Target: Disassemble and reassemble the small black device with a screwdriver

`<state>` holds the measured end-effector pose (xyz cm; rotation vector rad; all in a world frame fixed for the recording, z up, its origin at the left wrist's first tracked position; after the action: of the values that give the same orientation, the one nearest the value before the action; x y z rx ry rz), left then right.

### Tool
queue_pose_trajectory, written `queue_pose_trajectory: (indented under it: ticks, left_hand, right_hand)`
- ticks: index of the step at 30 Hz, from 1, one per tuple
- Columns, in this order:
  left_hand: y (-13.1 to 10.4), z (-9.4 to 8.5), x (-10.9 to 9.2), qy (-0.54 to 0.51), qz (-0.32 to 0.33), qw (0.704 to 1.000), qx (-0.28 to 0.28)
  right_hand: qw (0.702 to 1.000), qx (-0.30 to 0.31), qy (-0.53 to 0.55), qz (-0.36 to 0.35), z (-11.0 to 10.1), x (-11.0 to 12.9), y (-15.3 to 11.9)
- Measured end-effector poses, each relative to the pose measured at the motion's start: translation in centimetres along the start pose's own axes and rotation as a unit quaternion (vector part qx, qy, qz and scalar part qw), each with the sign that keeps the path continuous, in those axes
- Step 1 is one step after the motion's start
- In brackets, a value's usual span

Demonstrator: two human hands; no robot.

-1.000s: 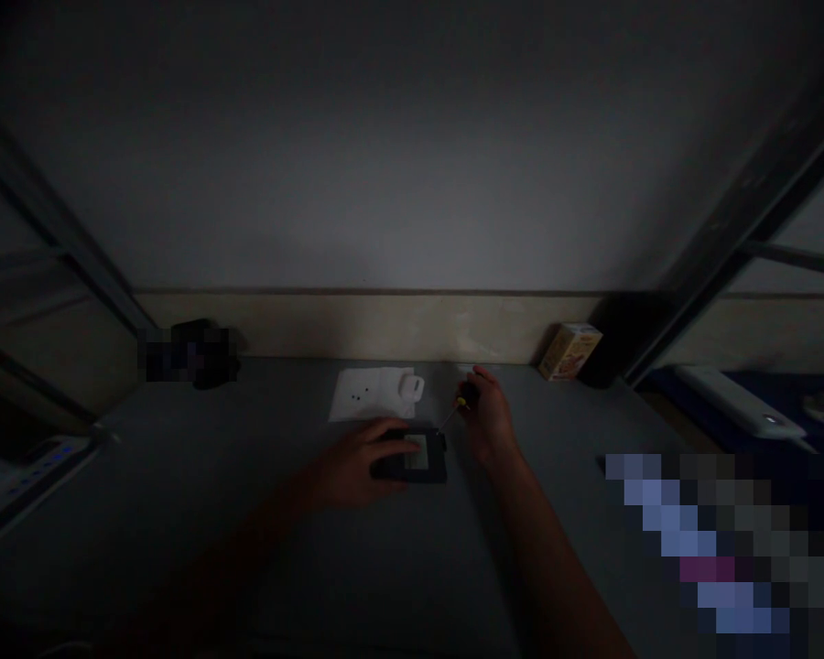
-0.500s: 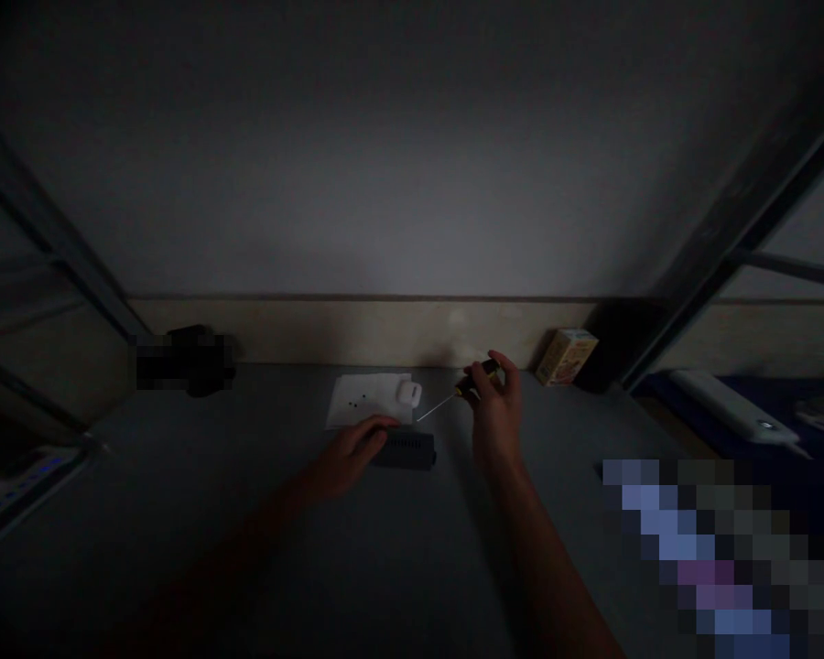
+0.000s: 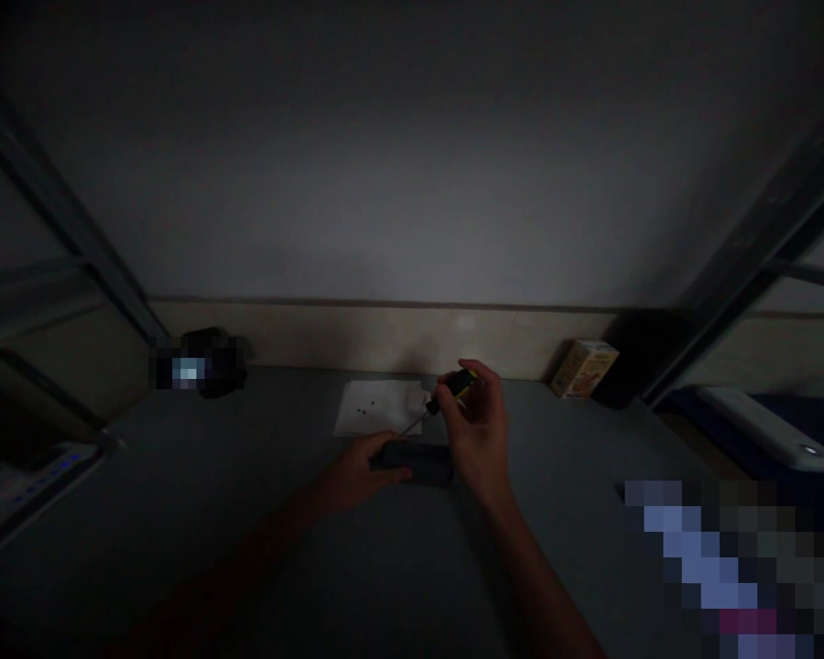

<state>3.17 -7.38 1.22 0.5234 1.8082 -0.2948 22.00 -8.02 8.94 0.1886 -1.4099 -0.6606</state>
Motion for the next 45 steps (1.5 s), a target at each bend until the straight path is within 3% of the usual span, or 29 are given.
queue_pose_trajectory:
  ticks: [21,35,41,45]
  left_hand:
    - [-0.2,0.0,-0.4,0.001,-0.011,1.0,0.004]
    - [0.1,0.2,-0.4,0.009,0.015,1.0,0.008]
    - [0.0,0.2,-0.9,0.019,0.023,1.0,0.0]
    - [-0.1,0.3,-0.8,0.025,0.006,1.0,0.0]
  right_hand:
    - [0.999,0.004,-0.019,-0.027,0.4,-0.5,-0.4]
    - [0.979,0.165,-0.092,-0.077,1.2,2.1,-1.6]
    - [0.982,0.089,-0.112,-0.123,1.2,2.2,-1.0]
    - [0.984,0.118,-0.1,-0.085,0.6,1.7,-1.0]
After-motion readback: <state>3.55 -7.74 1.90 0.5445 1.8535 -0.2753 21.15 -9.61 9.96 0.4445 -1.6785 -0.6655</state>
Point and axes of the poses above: each hand's wrist, its own y-axis towards the middle knuckle, its own z-axis out of the palm, x = y × z, the point moved 2 cm from there along y, towards the middle knuckle, and after that the axes turned 1 degree about -y, right-handed, at the moved point
